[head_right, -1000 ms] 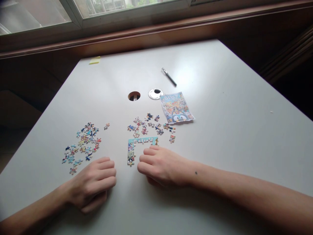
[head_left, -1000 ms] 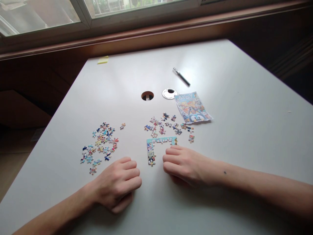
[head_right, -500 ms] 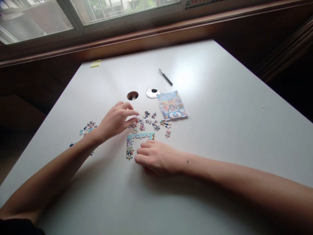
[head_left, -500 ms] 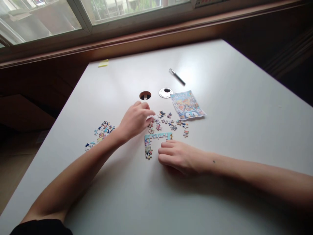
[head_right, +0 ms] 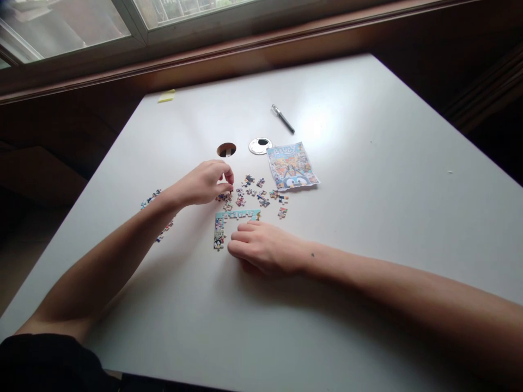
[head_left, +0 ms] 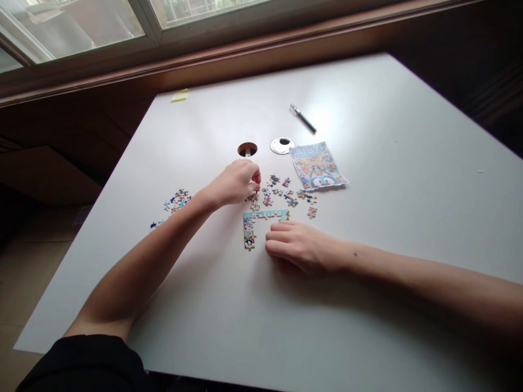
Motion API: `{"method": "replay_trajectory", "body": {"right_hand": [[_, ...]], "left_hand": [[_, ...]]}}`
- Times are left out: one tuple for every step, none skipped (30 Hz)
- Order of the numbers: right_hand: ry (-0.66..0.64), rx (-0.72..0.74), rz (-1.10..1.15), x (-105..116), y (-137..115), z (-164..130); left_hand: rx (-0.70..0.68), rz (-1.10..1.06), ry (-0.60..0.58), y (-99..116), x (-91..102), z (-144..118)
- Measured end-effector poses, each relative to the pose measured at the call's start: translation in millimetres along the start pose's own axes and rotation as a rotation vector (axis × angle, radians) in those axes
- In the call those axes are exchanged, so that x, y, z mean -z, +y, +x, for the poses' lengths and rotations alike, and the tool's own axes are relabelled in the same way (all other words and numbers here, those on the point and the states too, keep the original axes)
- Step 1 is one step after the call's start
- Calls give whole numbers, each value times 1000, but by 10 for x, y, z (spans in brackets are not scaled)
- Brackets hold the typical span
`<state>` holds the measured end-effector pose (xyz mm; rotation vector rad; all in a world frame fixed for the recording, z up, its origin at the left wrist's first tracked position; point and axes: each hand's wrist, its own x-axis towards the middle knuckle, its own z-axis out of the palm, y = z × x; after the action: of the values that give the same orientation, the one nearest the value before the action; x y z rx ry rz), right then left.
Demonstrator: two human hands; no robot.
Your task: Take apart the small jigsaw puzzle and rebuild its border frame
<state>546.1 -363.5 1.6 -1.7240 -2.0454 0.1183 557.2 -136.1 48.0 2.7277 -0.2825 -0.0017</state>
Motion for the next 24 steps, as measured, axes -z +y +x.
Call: {"method": "replay_trajectory", "body": {"right_hand": [[18,-5,11,-2,-1,-2],[47,-16,22,-5,-2,-4],[88,-37,36,-9,-3,-7],[144,-68,49,-14,-5,-8],[209,-108,64,-21,-7,-8],[279,-152,79,-29,-10,-6],[344,-197,98,-37,-14,-1],[396,-236,121,-47,-18,5],[431,-263,144,-57,-25,13],[450,-276,164,-66,-33,22],[454,-278,183,-75,-43,30],[455,-274,197,-83,-54,38],[455,-270,207,-89,-67,43],[461,-268,213,-94,-79,47],[469,-271,217,-96,-91,49],[479,-275,220,-97,-102,49],[489,-280,220,-95,-111,48],[496,-286,218,-91,-118,46],[500,-292,215,-86,-124,43],[502,-299,212,-79,-129,41],[502,-306,210,-72,-133,41],[500,-313,210,-66,-136,41],[497,-316,211,-61,-140,43],[496,-317,211,-57,-144,46]], "left_hand": [[20,-68,17,12,36,-69],[48,-155,37,31,64,-161],[82,-272,64,58,79,-275],[109,-412,61,92,78,-405],[137,-559,43,131,59,-546],[169,-711,36,173,24,-691],[217,-837,49,216,-26,-830],[268,-921,60,257,-84,-957],[298,-990,78,292,-146,-1065],[317,-1049,94,322,-206,-1150],[331,-1093,106,345,-260,-1212],[334,-1125,115,362,-307,-1251],[334,-1150,122,374,-343,-1271],[331,-1168,124,382,-371,-1277],[326,-1181,122,387,-390,-1273],[323,-1192,118,390,-402,-1266],[321,-1199,114,393,-410,-1258],[318,-1201,112,396,-414,-1253],[316,-1198,114,398,-416,-1251],[317,-1188,120,400,-418,-1254],[318,-1176,128,402,-419,-1259],[319,-1163,134,403,-420,-1266],[319,-1152,137,404,-423,-1273],[321,-1144,136,405,-426,-1280]]}}
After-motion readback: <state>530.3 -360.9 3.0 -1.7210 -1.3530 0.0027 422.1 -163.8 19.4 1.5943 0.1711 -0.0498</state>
